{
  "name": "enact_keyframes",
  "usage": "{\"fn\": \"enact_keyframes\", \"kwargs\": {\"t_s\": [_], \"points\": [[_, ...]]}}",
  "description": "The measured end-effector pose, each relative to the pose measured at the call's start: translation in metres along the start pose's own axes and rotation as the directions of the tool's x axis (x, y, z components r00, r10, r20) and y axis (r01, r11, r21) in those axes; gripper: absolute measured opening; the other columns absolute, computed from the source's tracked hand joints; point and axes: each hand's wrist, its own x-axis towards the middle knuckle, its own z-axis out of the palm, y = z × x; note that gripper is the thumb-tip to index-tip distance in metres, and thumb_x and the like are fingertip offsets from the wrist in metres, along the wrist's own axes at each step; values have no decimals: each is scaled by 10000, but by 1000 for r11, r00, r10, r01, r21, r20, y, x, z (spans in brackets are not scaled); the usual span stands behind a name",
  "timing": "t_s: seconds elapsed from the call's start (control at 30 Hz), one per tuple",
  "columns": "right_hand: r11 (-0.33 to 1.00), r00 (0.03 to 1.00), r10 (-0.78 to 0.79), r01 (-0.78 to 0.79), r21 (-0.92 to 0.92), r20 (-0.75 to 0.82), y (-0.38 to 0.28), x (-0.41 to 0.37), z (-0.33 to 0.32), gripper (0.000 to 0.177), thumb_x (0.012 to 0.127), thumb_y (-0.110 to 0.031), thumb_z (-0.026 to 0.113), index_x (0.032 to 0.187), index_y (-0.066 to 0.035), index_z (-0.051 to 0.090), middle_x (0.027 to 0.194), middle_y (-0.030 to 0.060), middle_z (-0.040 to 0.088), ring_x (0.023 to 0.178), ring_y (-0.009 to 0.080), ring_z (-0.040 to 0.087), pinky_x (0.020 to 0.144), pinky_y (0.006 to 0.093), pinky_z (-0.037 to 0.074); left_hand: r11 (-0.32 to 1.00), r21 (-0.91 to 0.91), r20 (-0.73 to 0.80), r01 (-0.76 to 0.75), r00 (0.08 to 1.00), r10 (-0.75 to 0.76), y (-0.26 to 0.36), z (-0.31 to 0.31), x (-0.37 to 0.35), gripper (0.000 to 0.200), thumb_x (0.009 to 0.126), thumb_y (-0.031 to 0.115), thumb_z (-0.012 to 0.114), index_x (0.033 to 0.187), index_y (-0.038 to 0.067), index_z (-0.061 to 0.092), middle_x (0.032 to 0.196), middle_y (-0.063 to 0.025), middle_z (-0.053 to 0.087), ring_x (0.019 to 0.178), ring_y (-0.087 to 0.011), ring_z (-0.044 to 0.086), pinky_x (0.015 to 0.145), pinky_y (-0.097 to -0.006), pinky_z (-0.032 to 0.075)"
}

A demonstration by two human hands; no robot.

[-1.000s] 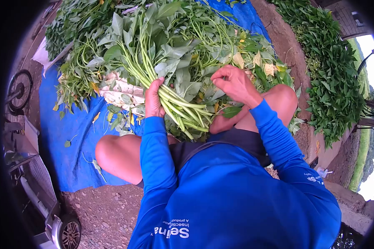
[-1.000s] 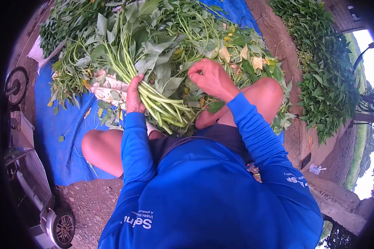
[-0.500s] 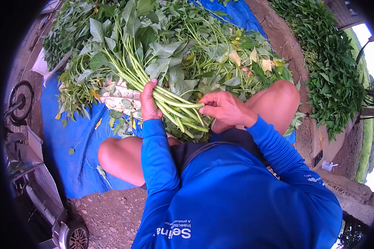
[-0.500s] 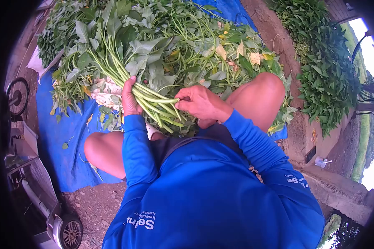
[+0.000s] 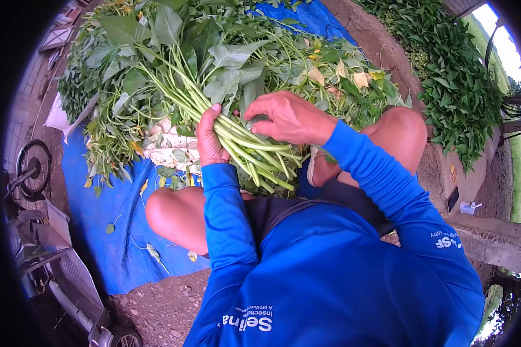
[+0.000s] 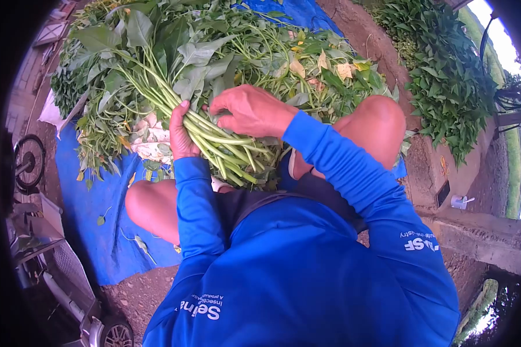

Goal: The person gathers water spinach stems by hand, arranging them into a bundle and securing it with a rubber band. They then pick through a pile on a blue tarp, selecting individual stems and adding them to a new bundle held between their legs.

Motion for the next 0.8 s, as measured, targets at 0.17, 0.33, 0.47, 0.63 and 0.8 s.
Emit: {"fn": "enact_keyframes", "kwargs": {"t_s": [0.17,0.33,0.47,0.63,0.8], "points": [[993,997,-53,58,-106,48,12,-7,0,224,943,-120,683,1112,-3,774,995,170,719,963,375,707,875,477,566,995,81,51,-63,997,59,-2,1,-6,367,936,164,739,1204,-70,648,1018,-168,738,835,-270,750,750,-396,650],[995,990,-14,27,-94,141,32,-12,-2,235,957,-114,657,1141,-20,769,1003,170,705,994,370,697,897,472,561,989,123,8,-81,997,80,-7,-5,-4,389,913,131,753,1213,-47,583,1010,-140,680,808,-280,743,721,-413,664],[997,975,27,-43,69,218,45,-4,11,253,928,-195,657,1071,-34,791,1055,182,702,1034,383,700,948,480,554,987,120,-10,-103,994,105,-10,-7,-4,386,912,132,750,1212,-46,585,1023,-143,688,815,-278,743,731,-408,661],[990,978,18,-46,132,208,52,0,21,248,873,-197,715,1039,-31,795,1010,169,696,989,354,707,917,450,560,977,197,-8,-80,996,83,-10,-15,-5,418,931,214,764,1244,-43,662,1040,-166,753,890,-282,744,795,-409,647],[979,950,36,-95,180,309,56,6,25,207,851,-195,738,957,-23,780,937,133,672,923,302,694,848,423,565,963,261,-28,-65,997,75,-9,-15,-5,376,939,204,740,1204,-55,677,1007,-170,758,854,-274,745,783,-399,640]]}}
